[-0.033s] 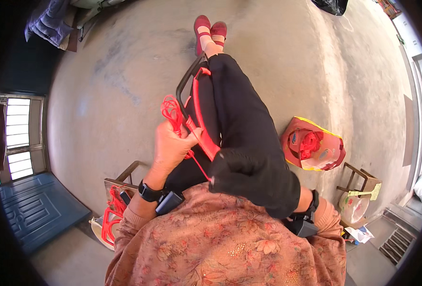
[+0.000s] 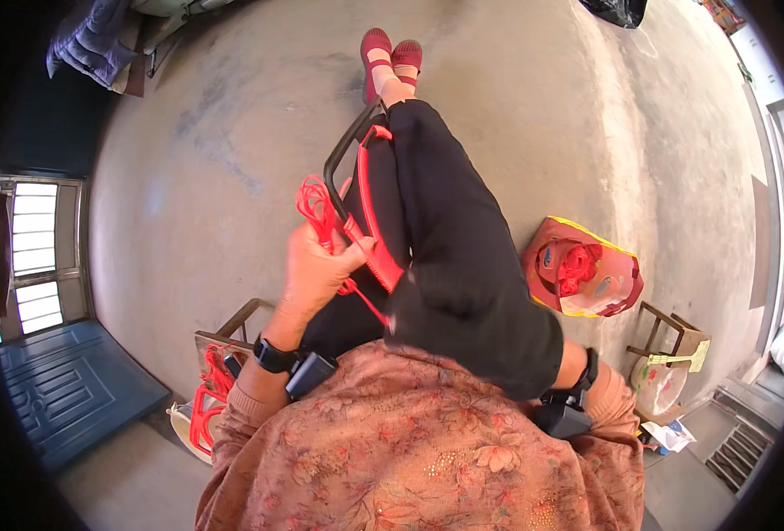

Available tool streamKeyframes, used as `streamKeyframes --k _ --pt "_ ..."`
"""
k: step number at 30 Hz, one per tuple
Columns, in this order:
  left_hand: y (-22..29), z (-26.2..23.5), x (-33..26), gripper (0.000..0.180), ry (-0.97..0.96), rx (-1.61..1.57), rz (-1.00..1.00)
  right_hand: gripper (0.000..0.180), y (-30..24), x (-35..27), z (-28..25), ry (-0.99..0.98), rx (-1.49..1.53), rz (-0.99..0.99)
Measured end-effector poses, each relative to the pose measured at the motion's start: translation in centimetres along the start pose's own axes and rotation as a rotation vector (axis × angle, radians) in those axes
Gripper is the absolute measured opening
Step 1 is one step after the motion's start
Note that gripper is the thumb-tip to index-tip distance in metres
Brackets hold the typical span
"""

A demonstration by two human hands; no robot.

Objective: Wrapping and weaving red cords onto a black chair frame.

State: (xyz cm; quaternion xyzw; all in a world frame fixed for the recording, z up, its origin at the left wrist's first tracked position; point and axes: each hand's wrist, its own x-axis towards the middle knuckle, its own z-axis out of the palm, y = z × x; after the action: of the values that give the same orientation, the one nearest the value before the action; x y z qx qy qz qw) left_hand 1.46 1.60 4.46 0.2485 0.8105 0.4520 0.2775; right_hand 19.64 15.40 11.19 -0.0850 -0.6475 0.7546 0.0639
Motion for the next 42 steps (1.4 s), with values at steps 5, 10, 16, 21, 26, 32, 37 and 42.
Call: streamKeyframes --k 5,10,16,21,26,32,37,42 --pt "-2.3 -4.3 2.5 0.022 0.194 -0.402 -0.055 0.021 -3.2 7.9 -2.0 0.358 0.04 0.188" --pt "-3.2 -2.8 3.8 0.04 0.163 -0.595 -0.048 0.017 4.6 10.8 -3.2 0.263 -0.827 -0.326" --pt "-0.6 1.8 1.0 0.052 -0.129 -0.857 -0.097 0.014 6.2 11.5 -0.4 0.13 -0.902 -0.012" --pt "0.5 -0.1 0.9 0.056 -0.211 -0.924 -0.12 0.015 6.0 11.3 -0.7 0.155 -0.563 0.072" --pt "0.6 0.7 0.9 0.06 -0.248 -0.756 0.072 0.015 7.4 11.6 -0.6 0.125 -0.361 0.133" --pt "-0.3 1.4 1.9 0.056 -0.184 -0.751 0.022 0.019 5.3 11.4 -1.6 0.167 -0.23 0.261" --pt "-1.2 -3.4 1.3 0.035 -0.379 -0.87 -0.118 0.03 2.1 8.9 -5.3 0.129 0.067 0.438" --pt "0.0 -4.6 -0.6 0.037 -0.66 -0.812 -0.082 0.048 -1.9 5.0 -7.0 -0.355 -0.099 0.502"
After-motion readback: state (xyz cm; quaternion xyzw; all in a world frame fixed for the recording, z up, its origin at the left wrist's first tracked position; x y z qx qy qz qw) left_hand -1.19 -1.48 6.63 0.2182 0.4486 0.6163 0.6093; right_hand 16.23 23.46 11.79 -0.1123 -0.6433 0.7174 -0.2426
